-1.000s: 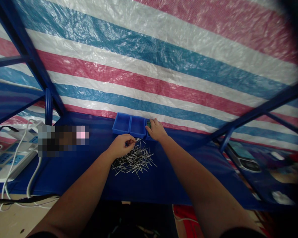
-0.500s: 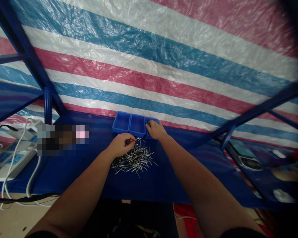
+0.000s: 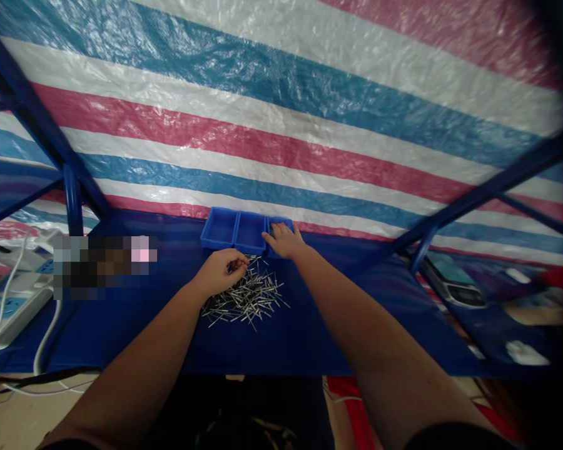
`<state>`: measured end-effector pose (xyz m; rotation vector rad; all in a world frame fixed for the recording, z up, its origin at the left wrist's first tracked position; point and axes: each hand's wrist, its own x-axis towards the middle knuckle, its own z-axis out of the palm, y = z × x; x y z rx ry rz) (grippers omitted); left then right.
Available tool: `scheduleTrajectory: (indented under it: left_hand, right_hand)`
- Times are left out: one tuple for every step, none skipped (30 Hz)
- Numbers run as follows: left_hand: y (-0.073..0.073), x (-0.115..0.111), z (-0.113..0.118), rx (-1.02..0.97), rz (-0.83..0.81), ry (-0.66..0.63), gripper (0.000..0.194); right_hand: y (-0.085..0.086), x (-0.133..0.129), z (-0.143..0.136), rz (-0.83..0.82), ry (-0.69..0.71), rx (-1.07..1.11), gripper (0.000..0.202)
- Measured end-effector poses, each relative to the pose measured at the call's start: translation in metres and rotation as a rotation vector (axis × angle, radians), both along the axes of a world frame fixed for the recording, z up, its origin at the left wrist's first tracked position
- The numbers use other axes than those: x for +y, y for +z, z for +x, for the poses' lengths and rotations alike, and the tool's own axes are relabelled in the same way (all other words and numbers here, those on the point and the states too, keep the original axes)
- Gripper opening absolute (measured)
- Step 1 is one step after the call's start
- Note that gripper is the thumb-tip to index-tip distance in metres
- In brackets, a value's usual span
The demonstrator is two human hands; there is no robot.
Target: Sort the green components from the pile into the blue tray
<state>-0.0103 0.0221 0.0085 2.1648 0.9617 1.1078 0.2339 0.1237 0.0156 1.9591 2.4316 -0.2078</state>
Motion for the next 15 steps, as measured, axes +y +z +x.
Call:
scheduleTrajectory:
  left_hand:
    - [0.0, 0.0, 0.0, 0.009, 0.008, 0.003, 0.014]
    - [-0.001, 0.001, 0.0, 0.016, 0.019, 0.007, 0.014]
    - [-0.001, 0.001, 0.0, 0.02, 0.027, 0.013, 0.015]
    - [-0.002, 0.001, -0.001, 0.021, 0.033, 0.021, 0.015]
    - [-0.002, 0.002, -0.001, 0.02, 0.035, 0.032, 0.015]
    - [-0.003, 0.002, -0.002, 0.017, 0.033, 0.044, 0.014]
    - [-0.004, 0.003, -0.003, 0.015, 0.031, 0.057, 0.014]
    - [-0.005, 0.003, -0.003, 0.014, 0.03, 0.07, 0.014]
    - [-0.006, 0.004, -0.004, 0.011, 0.029, 0.083, 0.013]
    - [-0.007, 0.005, -0.004, 0.006, 0.029, 0.094, 0.013]
    - [-0.008, 0.005, -0.005, 0.001, 0.029, 0.103, 0.013]
    - [-0.009, 0.006, -0.005, -0.005, 0.029, 0.112, 0.013]
    - [-0.01, 0.006, -0.006, -0.01, 0.029, 0.119, 0.013]
    - [-0.011, 0.006, -0.006, -0.015, 0.031, 0.124, 0.013]
    - [-0.012, 0.006, -0.006, -0.016, 0.036, 0.126, 0.012]
  right_hand:
    - [0.0, 0.0, 0.0, -0.006, -0.004, 0.0, 0.082]
    - [-0.001, 0.001, 0.0, -0.011, -0.007, 0.0, 0.083]
    - [-0.001, 0.001, 0.0, -0.017, -0.008, 0.0, 0.083]
    - [-0.001, 0.002, 0.0, -0.022, -0.008, 0.001, 0.083]
    - [-0.001, 0.002, -0.001, -0.026, -0.008, 0.002, 0.083]
    - [-0.001, 0.002, -0.001, -0.029, -0.009, 0.003, 0.083]
    - [-0.001, 0.002, -0.001, -0.033, -0.011, 0.005, 0.083]
    - [0.0, 0.002, -0.001, -0.036, -0.012, 0.006, 0.083]
    - [0.0, 0.002, -0.001, -0.039, -0.013, 0.007, 0.083]
    - [0.0, 0.002, -0.002, -0.041, -0.013, 0.007, 0.084]
    - [0.001, 0.002, -0.002, -0.043, -0.012, 0.007, 0.084]
    - [0.001, 0.002, -0.002, -0.044, -0.012, 0.006, 0.084]
    - [0.002, 0.002, -0.002, -0.045, -0.012, 0.004, 0.084]
    - [0.002, 0.003, -0.003, -0.048, -0.011, 0.001, 0.083]
    - [0.002, 0.003, -0.003, -0.051, -0.011, -0.002, 0.083]
